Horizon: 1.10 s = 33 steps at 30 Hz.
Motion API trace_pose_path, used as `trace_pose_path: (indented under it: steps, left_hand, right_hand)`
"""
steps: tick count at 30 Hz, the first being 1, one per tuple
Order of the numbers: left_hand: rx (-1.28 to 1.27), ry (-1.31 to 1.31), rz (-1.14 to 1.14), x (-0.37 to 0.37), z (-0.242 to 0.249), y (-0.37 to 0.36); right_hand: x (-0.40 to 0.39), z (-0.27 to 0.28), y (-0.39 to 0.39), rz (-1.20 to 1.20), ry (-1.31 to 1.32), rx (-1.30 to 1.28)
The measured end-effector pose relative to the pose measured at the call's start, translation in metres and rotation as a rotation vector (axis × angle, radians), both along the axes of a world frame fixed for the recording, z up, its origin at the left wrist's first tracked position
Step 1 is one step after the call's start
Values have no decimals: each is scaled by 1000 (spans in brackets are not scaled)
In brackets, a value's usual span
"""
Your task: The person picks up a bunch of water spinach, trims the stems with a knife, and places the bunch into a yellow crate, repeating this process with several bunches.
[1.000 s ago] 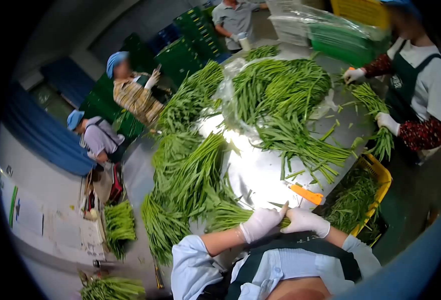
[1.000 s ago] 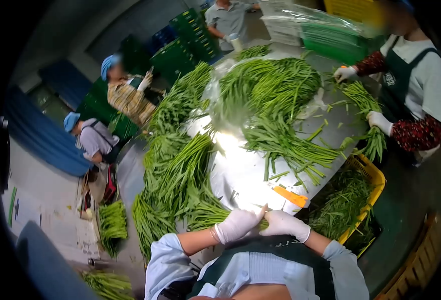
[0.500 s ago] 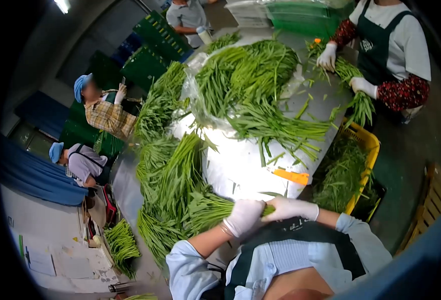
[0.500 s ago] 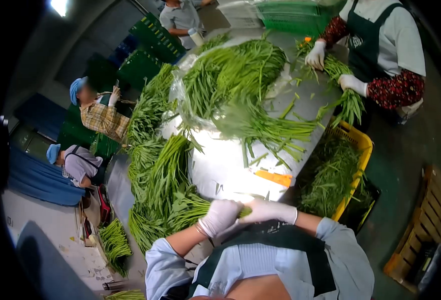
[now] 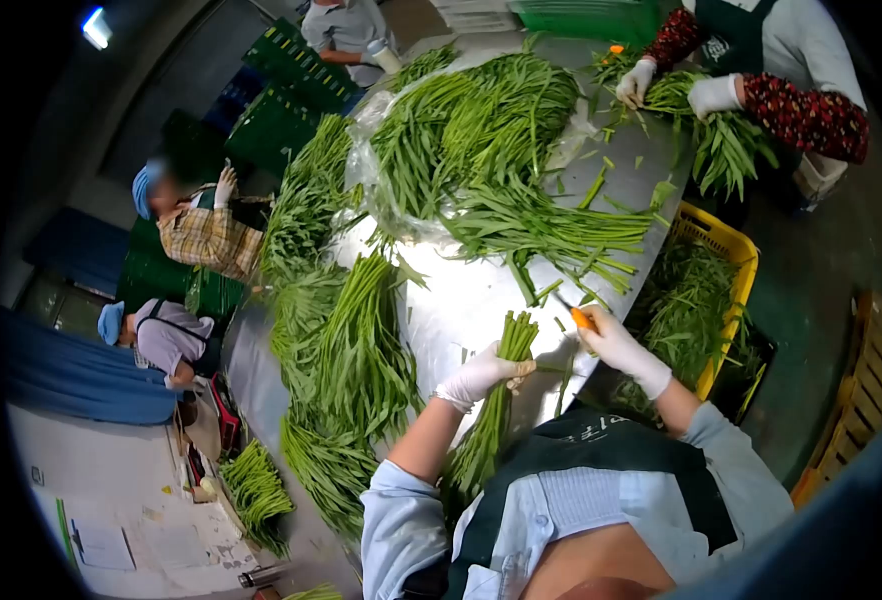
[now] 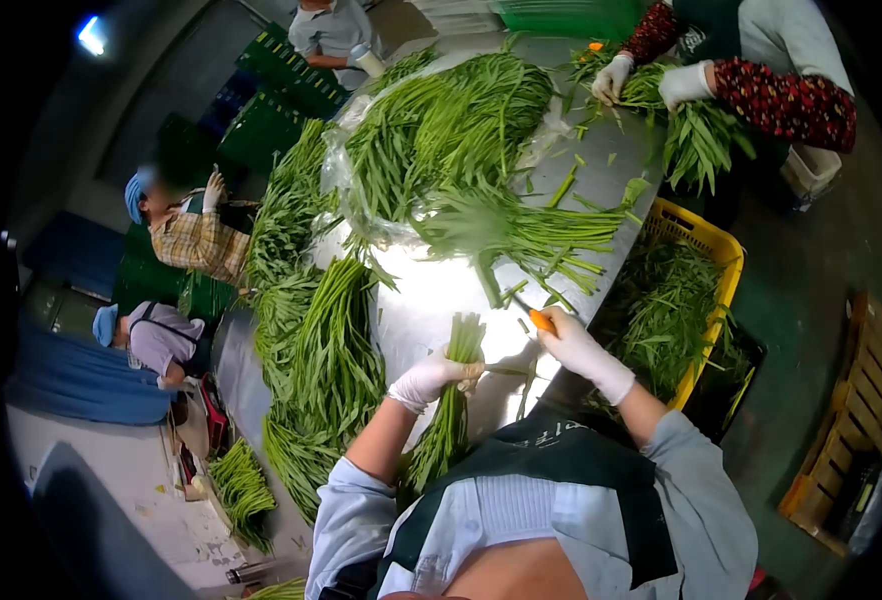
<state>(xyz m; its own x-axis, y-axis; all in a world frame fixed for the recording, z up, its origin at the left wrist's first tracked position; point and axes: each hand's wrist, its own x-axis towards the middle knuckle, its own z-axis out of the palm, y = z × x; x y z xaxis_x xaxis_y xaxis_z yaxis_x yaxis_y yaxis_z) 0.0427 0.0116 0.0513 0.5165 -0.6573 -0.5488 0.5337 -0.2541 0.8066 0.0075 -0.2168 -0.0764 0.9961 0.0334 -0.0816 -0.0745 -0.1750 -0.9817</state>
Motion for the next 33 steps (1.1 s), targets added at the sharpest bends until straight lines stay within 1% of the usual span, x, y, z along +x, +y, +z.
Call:
trace_pose_path:
  steps: [1, 3, 4, 5, 6, 7, 8, 10, 12, 14, 16, 19, 21, 23, 25, 26, 28, 29, 30, 31, 32, 33]
  left_hand:
    - [-29, 38, 2, 2, -7, -5]
    - [-82, 125, -4, 3, -16, -17]
    - [-107, 171, -14, 3, -18, -25]
    - [-130, 217, -27, 4, -20, -34]
    - [-112, 190, -87, 4, -17, -45]
    - [-111, 207, -122, 3, -21, -54]
    - [-111, 224, -158, 1, -26, -62]
    - [-114, 249, -228, -3, -25, -83]
    - [-136, 301, -239, -5, -38, -94]
    - [-140, 315, -252, -9, -43, -103]
    - [-133, 287, -264, -12, -36, -114]
    - [-166, 404, -278, -13, -40, -122]
    - [-201, 393, -331, -16, -46, -120]
    - [-220, 370, -353, -14, -47, -120]
    - [-228, 334, -332, -9, -45, -121]
    - [-201, 344, -291, -5, -48, -119]
    - [-112, 301, -279, 0, -52, -118]
    - [-68, 281, -278, 3, -56, -119]
    - [-75, 260, -326, 5, -63, -120]
    - [-34, 234, -336, 5, -63, -122]
    - [7, 207, -346, 3, -61, -124]
    - [47, 180, -356, 1, -58, -127]
  right_hand:
    - [-13, 26, -9, 28, 181, 294]
    - [-34, 44, -26, 74, 19, -15]
    - [-41, 50, -28, 78, -180, -67]
    - [-50, 61, -30, 51, -207, -70]
    - [-55, 68, -31, 44, -173, -166]
    - [-58, 71, -33, 36, -136, -260]
    - [-61, 70, -36, 8, -184, -296]
    - [-67, 71, -41, -20, -183, -385]
    - [-69, 73, -46, -25, -170, -463]
    - [-72, 64, -51, -55, -159, -485]
    - [-73, 59, -57, -83, -177, -480]
    - [-74, 51, -65, -119, -208, -404]
    - [-72, 21, -73, -147, -192, -324]
    - [-74, -7, -87, -137, -90, -372]
    - [-79, 16, -97, -12, 256, -367]
    - [-79, 12, -96, -31, 160, -340]
    - [-77, 16, -90, -86, -26, -279]
    - [-77, 22, -90, -45, 39, -318]
    - [-74, 61, -89, -4, 103, -357]
    - [-72, 83, -88, 37, 166, -396]
    - [-72, 62, -84, -25, -43, -425]
    - [-71, 66, -82, -7, -18, -479]
